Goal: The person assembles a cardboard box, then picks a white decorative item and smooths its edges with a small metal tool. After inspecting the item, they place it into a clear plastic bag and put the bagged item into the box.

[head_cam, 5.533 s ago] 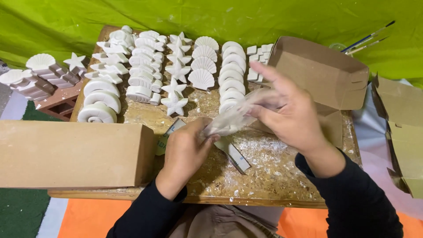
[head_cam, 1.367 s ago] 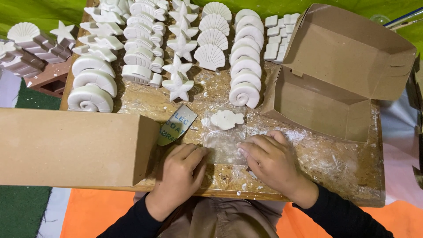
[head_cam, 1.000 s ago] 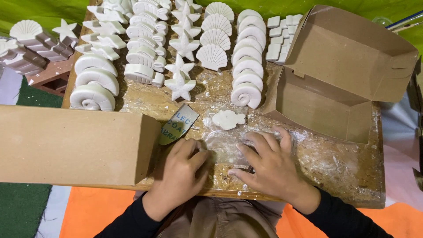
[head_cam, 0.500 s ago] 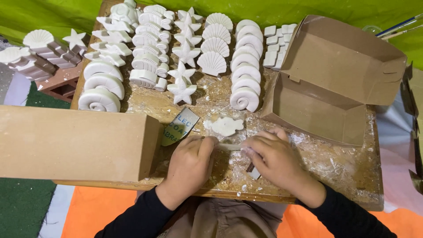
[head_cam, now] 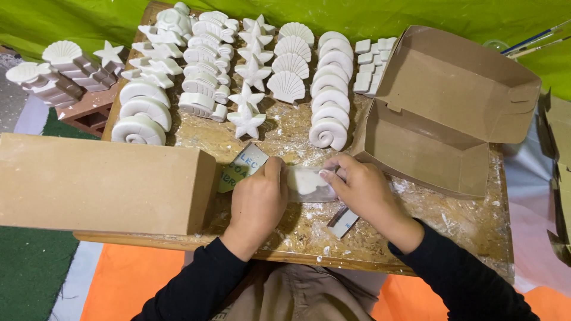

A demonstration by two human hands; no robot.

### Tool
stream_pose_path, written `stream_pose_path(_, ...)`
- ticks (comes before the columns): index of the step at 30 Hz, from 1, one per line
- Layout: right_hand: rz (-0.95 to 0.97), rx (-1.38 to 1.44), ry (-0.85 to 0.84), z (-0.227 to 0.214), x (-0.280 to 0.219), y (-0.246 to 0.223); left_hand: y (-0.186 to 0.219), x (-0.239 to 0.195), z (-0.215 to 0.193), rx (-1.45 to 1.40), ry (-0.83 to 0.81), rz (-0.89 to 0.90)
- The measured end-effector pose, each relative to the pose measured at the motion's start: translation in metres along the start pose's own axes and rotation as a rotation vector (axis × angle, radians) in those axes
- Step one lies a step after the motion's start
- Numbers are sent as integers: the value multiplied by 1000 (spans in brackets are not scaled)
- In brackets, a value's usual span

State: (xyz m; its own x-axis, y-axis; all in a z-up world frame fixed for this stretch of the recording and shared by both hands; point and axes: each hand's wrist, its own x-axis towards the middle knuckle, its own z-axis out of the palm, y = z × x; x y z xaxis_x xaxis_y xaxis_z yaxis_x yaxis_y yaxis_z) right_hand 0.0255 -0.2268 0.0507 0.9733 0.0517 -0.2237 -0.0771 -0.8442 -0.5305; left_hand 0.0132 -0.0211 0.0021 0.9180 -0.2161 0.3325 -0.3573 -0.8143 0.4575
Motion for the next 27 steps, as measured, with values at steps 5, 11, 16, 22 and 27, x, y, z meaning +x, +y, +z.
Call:
stream_pose_path(5,30,-133,-42,0,5,-6,10,7,-14,87,7,33)
stream_pose_path(11,1,-180,-68,1,10,-1,3,8,-1,100,119,235)
stream_pose_path(16,7,-190,-93,2,13,1,-2,6,7,48,8,200)
stream_pose_path(22,-3,-110,-93,-3,6,-5,-5,7,16,28,-139,134)
stream_pose_path(27,-31,8,-124,-1,12,12,-4,9,12,-29,-208,97)
